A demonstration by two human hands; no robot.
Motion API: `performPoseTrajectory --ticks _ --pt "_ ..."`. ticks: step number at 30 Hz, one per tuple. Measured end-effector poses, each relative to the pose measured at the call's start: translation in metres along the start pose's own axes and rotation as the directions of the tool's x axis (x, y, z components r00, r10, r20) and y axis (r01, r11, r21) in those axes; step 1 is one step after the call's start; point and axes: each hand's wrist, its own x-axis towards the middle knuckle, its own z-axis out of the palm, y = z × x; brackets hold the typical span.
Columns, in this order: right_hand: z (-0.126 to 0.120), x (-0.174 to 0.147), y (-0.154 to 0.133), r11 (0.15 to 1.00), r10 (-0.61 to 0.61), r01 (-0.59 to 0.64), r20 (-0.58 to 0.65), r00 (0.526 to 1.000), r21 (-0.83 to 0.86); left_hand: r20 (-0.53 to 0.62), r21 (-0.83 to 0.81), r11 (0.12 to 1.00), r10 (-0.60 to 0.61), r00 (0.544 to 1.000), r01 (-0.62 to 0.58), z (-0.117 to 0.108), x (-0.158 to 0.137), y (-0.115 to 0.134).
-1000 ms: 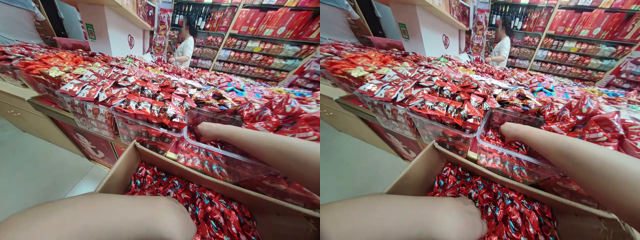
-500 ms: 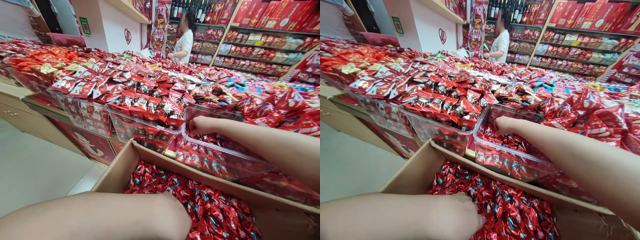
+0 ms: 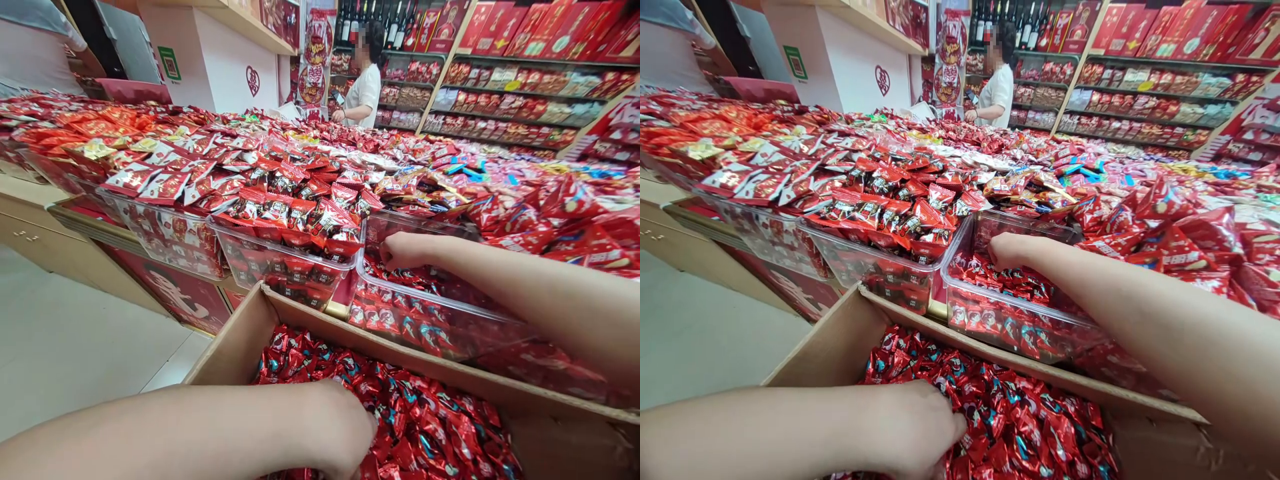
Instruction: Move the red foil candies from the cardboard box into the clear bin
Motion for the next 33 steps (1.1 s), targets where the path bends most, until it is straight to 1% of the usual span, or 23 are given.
performPoseTrajectory --ticks 3,5,7,9,10,11,12,14,15,16,17,18,20,21,22,24,25,26,27,29,31,32,33 --pt "-0.024 -0.014 0.004 0.999 -0.006 0.002 -0.111 0.994 -0.038 -0.030 0.026 0.997 -0.076 0.997 0.077 0.003 0.007 -0.007" --pt "-0.042 -0.036 0.005 0.999 -0.006 -0.004 -0.247 0.969 -0.039 -0.024 0.056 0.990 -0.130 0.991 0.131 0.004 0.011 -0.011" --pt "-0.056 -0.068 0.000 1.000 -0.023 0.025 -0.445 0.895 -0.003 -0.037 0.063 0.986 -0.149 0.988 0.152 0.004 0.014 -0.013" --pt "-0.058 -0.108 -0.014 0.989 -0.065 0.133 -0.620 0.782 0.064 -0.055 0.070 0.985 -0.153 0.987 0.157 0.007 0.017 -0.013" --pt "-0.054 -0.128 -0.025 0.968 -0.097 0.225 -0.668 0.738 0.108 -0.060 0.074 0.985 -0.153 0.986 0.158 0.009 0.018 -0.013" --pt "-0.047 -0.147 -0.037 0.939 -0.110 0.298 -0.674 0.731 0.170 -0.065 0.077 0.985 -0.150 0.986 0.155 0.011 0.020 -0.013" --pt "-0.035 -0.163 -0.050 0.906 -0.096 0.344 -0.669 0.737 0.248 -0.073 0.077 0.986 -0.145 0.987 0.150 0.013 0.021 -0.014" --pt "0.000 -0.185 -0.077 0.799 -0.167 0.430 -0.532 0.830 0.421 -0.101 0.058 0.989 -0.127 0.987 0.133 0.018 0.024 -0.015" --pt "0.022 -0.191 -0.089 0.759 -0.215 0.413 -0.406 0.888 0.503 -0.120 0.040 0.991 -0.120 0.986 0.125 0.019 0.025 -0.016" --pt "0.046 -0.192 -0.099 0.755 -0.198 0.328 -0.280 0.939 0.568 -0.141 0.019 0.992 -0.117 0.983 0.121 0.020 0.026 -0.016" --pt "0.071 -0.190 -0.107 0.732 -0.175 0.250 -0.179 0.968 0.634 -0.160 -0.006 0.992 -0.123 0.979 0.123 0.020 0.026 -0.017" --pt "0.096 -0.186 -0.113 0.671 -0.151 0.172 -0.094 0.984 0.721 -0.179 -0.033 0.991 -0.134 0.975 0.130 0.019 0.026 -0.017" --pt "0.137 -0.174 -0.119 0.518 -0.074 0.058 -0.022 0.997 0.854 -0.211 -0.095 0.987 -0.149 0.966 0.132 0.015 0.024 -0.016" --pt "0.151 -0.168 -0.121 0.388 -0.054 0.001 0.022 0.998 0.922 -0.226 -0.128 0.985 -0.143 0.964 0.116 0.012 0.023 -0.015" --pt "0.159 -0.163 -0.120 0.212 -0.042 -0.057 0.067 0.997 0.976 -0.239 -0.156 0.984 -0.126 0.963 0.090 0.009 0.022 -0.013" --pt "0.160 -0.157 -0.118 -0.210 -0.088 -0.161 0.145 0.986 0.964 -0.301 -0.238 0.971 -0.077 0.950 0.004 0.003 0.019 -0.009" --pt "0.154 -0.156 -0.115 -0.389 -0.127 -0.193 0.155 0.980 0.901 -0.348 -0.298 0.953 -0.060 0.935 -0.049 0.001 0.018 -0.007" --pt "0.147 -0.157 -0.112 -0.514 -0.160 -0.207 0.144 0.977 0.833 -0.393 -0.377 0.920 -0.057 0.918 -0.104 -0.001 0.017 -0.005" --pt "0.140 -0.158 -0.110 -0.586 -0.174 -0.197 0.116 0.978 0.786 -0.428 -0.471 0.868 -0.067 0.902 -0.159 -0.002 0.017 -0.003" --pt "0.127 -0.161 -0.106 -0.631 -0.138 -0.142 0.069 0.988 0.762 -0.444 -0.677 0.693 -0.117 0.888 -0.247 -0.003 0.016 0.000" --pt "0.122 -0.164 -0.104 -0.616 -0.076 -0.091 0.056 0.996 0.783 -0.393 -0.821 0.499 -0.142 0.909 -0.277 -0.002 0.017 0.001" --pt "0.121 -0.165 -0.104 -0.597 -0.049 -0.072 0.054 0.997 0.799 -0.369 -0.858 0.431 -0.144 0.918 -0.278 -0.002 0.017 0.002" --pt "0.121 -0.166 -0.104 -0.575 -0.034 -0.063 0.053 0.998 0.816 -0.352 -0.877 0.396 -0.148 0.924 -0.270 -0.002 0.017 0.002"
